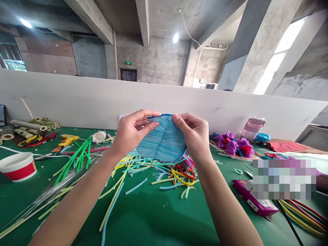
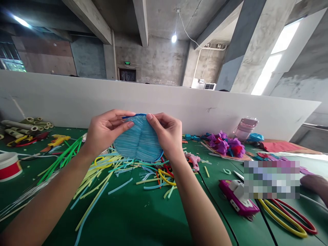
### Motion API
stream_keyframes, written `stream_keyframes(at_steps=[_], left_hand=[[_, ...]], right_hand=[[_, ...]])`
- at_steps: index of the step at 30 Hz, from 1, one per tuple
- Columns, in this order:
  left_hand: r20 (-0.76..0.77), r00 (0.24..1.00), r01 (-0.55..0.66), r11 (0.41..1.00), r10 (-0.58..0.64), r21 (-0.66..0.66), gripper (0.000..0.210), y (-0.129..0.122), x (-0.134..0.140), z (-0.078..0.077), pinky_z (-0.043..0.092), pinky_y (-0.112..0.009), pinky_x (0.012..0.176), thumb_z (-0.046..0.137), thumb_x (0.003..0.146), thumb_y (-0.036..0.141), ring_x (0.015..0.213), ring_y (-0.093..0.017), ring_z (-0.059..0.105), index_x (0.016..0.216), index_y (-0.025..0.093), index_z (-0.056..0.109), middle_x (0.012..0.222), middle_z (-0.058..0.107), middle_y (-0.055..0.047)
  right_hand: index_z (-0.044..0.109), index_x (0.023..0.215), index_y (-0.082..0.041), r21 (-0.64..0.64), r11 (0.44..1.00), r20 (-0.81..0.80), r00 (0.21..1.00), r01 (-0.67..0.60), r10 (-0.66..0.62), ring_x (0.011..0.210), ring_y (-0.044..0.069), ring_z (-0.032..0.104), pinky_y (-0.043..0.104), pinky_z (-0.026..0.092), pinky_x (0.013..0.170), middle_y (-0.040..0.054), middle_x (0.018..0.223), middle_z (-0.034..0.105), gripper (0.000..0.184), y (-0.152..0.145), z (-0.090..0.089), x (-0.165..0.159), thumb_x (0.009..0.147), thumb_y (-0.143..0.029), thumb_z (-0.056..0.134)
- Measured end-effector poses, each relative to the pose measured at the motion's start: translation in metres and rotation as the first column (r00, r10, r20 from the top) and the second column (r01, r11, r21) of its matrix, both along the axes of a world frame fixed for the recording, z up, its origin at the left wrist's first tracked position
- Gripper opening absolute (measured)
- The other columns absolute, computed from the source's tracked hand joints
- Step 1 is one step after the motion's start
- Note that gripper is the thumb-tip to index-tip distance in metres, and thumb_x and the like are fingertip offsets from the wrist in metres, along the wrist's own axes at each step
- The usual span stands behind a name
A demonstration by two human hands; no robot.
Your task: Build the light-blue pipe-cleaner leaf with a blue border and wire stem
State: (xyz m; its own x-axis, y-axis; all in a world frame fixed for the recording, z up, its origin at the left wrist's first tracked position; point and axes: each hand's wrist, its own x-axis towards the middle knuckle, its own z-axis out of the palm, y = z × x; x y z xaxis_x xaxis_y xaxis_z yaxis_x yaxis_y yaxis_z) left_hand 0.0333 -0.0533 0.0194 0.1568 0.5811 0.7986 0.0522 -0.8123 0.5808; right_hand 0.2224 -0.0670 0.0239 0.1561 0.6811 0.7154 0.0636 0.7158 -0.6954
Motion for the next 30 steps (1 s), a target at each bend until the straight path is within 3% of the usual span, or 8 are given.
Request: stream_keyframes(at_steps=[4, 8, 10, 16, 20, 25, 30], left_hand=[[0.0, 1.0, -0.017, 1.0, 0.017, 0.013, 0.028, 0.0005, -0.0012, 0.0007, 0.062, -0.031, 0.086, 0.078, 0.082, 0.035, 0.092, -0.02, 0.075, 0.107, 0.022, 0.076, 0.102, 0.079, -0.004], [0.01, 0.999, -0.034, 0.999, 0.034, 0.016, 0.028, 0.0035, -0.0025, 0.0004, 0.061, -0.03, 0.085, 0.079, 0.082, 0.035, 0.091, -0.02, 0.075, 0.107, 0.023, 0.076, 0.102, 0.079, -0.004], [0.017, 0.999, -0.036, 0.999, 0.036, 0.022, 0.026, 0.0053, -0.003, 0.0, 0.061, -0.029, 0.084, 0.079, 0.083, 0.035, 0.091, -0.019, 0.075, 0.106, 0.023, 0.076, 0.101, 0.079, -0.004], [-0.004, 1.0, -0.013, 1.0, 0.013, 0.002, 0.029, 0.0029, -0.0021, 0.0008, 0.061, -0.03, 0.087, 0.079, 0.082, 0.036, 0.095, -0.021, 0.075, 0.108, 0.023, 0.075, 0.103, 0.079, -0.004], [0.003, 1.0, 0.017, 0.999, -0.017, -0.036, 0.041, 0.0003, -0.0024, 0.0024, 0.061, -0.03, 0.085, 0.08, 0.081, 0.037, 0.089, -0.02, 0.076, 0.118, 0.022, 0.07, 0.095, 0.079, -0.004], [0.012, 0.999, -0.029, 0.998, 0.03, -0.058, 0.038, 0.0042, -0.0062, 0.0035, 0.061, -0.029, 0.082, 0.08, 0.08, 0.04, 0.09, -0.021, 0.076, 0.111, 0.02, 0.071, 0.096, 0.078, -0.006], [0.069, 0.995, -0.062, 0.994, 0.068, -0.093, 0.053, 0.0096, -0.0087, 0.0031, 0.061, -0.029, 0.079, 0.081, 0.078, 0.041, 0.085, -0.022, 0.076, 0.124, 0.021, 0.065, 0.091, 0.076, -0.005]], right_hand=[[0.079, 0.075, -0.022, -0.062, 0.998, -0.003, 1.0, -0.029, 0.029, 0.061, 0.012, 0.059, 0.024, 0.045, 0.056, -0.0004, 0.069, 0.071, 0.027, -0.0006, 0.0005, 0.0007, 0.072, -0.049, 0.083], [0.081, 0.093, -0.023, -0.144, 0.966, -0.002, 0.976, -0.214, 0.216, 0.079, 0.019, 0.069, 0.031, 0.055, 0.07, 0.0035, 0.082, 0.076, 0.043, 0.0005, 0.0007, 0.0041, 0.075, -0.061, 0.076], [0.08, 0.101, -0.023, -0.149, 0.958, 0.002, 0.968, -0.247, 0.25, 0.087, 0.021, 0.071, 0.034, 0.056, 0.076, 0.005, 0.089, 0.077, 0.048, 0.0011, 0.0007, 0.0045, 0.078, -0.064, 0.072], [0.078, 0.078, -0.022, -0.062, 0.997, -0.032, 0.998, -0.053, 0.051, 0.065, 0.013, 0.062, 0.025, 0.049, 0.059, 0.0007, 0.075, 0.073, 0.028, 0.0018, 0.0001, -0.0002, 0.074, -0.049, 0.082], [0.077, 0.075, -0.021, 0.009, 0.999, -0.017, 0.999, 0.05, -0.049, 0.063, 0.011, 0.059, 0.024, 0.047, 0.057, 0.0, 0.072, 0.072, 0.028, 0.0005, -0.0004, -0.0029, 0.074, -0.049, 0.081], [0.079, 0.083, -0.022, -0.1, 0.994, 0.053, 0.998, -0.035, 0.041, 0.068, 0.014, 0.062, 0.026, 0.048, 0.059, 0.0011, 0.075, 0.072, 0.038, 0.0012, 0.0004, 0.0007, 0.078, -0.059, 0.074], [0.078, 0.083, -0.021, -0.104, 0.994, 0.048, 0.999, -0.018, 0.023, 0.072, 0.015, 0.063, 0.027, 0.051, 0.063, 0.002, 0.078, 0.073, 0.035, 0.0065, -0.0018, 0.0021, 0.076, -0.056, 0.077]])
